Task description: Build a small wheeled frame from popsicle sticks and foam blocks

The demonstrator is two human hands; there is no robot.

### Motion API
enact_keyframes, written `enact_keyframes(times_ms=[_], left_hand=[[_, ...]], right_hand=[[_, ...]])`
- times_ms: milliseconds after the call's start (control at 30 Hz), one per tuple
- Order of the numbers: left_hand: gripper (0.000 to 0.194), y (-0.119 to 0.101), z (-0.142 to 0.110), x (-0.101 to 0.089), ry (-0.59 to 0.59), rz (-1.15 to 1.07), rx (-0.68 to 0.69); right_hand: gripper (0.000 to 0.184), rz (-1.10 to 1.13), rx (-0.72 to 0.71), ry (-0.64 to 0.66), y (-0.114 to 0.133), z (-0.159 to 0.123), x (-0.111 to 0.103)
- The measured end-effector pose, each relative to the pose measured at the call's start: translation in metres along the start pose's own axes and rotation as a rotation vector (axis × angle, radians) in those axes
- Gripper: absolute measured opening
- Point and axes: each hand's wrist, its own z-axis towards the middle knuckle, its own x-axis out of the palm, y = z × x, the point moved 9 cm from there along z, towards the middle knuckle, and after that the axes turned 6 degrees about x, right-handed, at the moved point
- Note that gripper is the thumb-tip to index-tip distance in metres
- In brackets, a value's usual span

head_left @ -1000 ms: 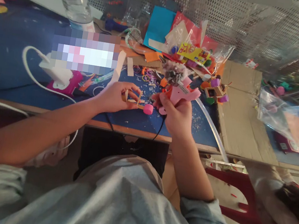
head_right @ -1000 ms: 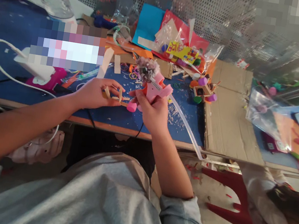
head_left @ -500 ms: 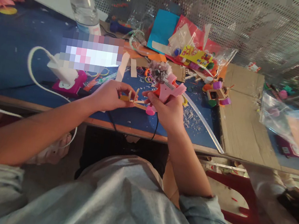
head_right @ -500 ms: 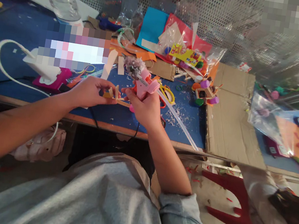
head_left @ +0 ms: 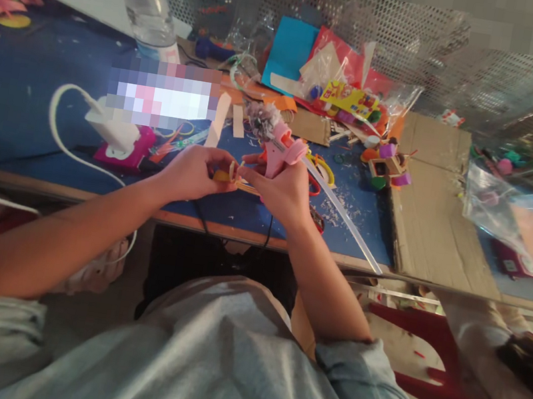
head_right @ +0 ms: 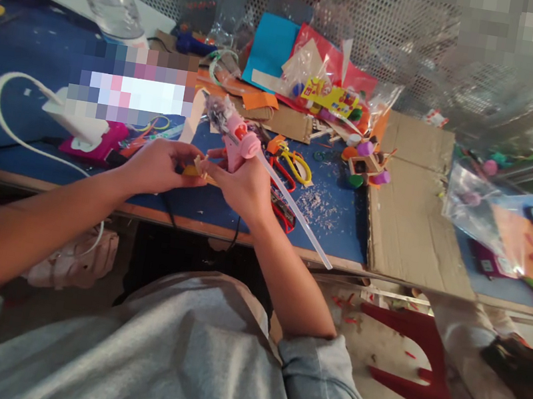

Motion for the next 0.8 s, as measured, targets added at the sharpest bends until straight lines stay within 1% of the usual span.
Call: enact_keyframes(times_ms=[67, 167, 267, 367, 467, 533, 800], left_hand=[[0.051, 0.000, -0.001, 0.000, -0.006, 0.010, 0.000], [0.053, -0.001, -0.002, 0.000, -0.006, 0.020, -0.003], [0.054, -0.003, -0.003, 0.001, 0.013, 0.042, 0.013], [0.052, -0.005, -0.004, -0.001, 0.011, 0.071, 0.032], [0.052, -0.002, -0.004, -0.001, 0.011, 0.090, 0.019], [0.052, 0.000, -0.004, 0.000, 0.014, 0.092, 0.008], [0.040, -0.005, -0.003, 0.001, 0.004, 0.102, 0.051]], right_hand=[[0.054, -0.009, 0.001, 0.007, -0.001, 0.001, 0.002], [0.044, -0.037, 0.016, 0.023, -0.005, 0.002, 0.006], [0.039, -0.007, 0.020, 0.032, -0.008, 0.002, 0.008], [0.042, 0.021, 0.034, 0.026, -0.012, 0.003, 0.010], [0.048, 0.022, 0.049, 0.010, -0.016, 0.003, 0.011], [0.049, 0.012, 0.049, 0.005, -0.016, 0.003, 0.012], [0.029, -0.039, 0.018, 0.011, -0.014, 0.001, 0.013]])
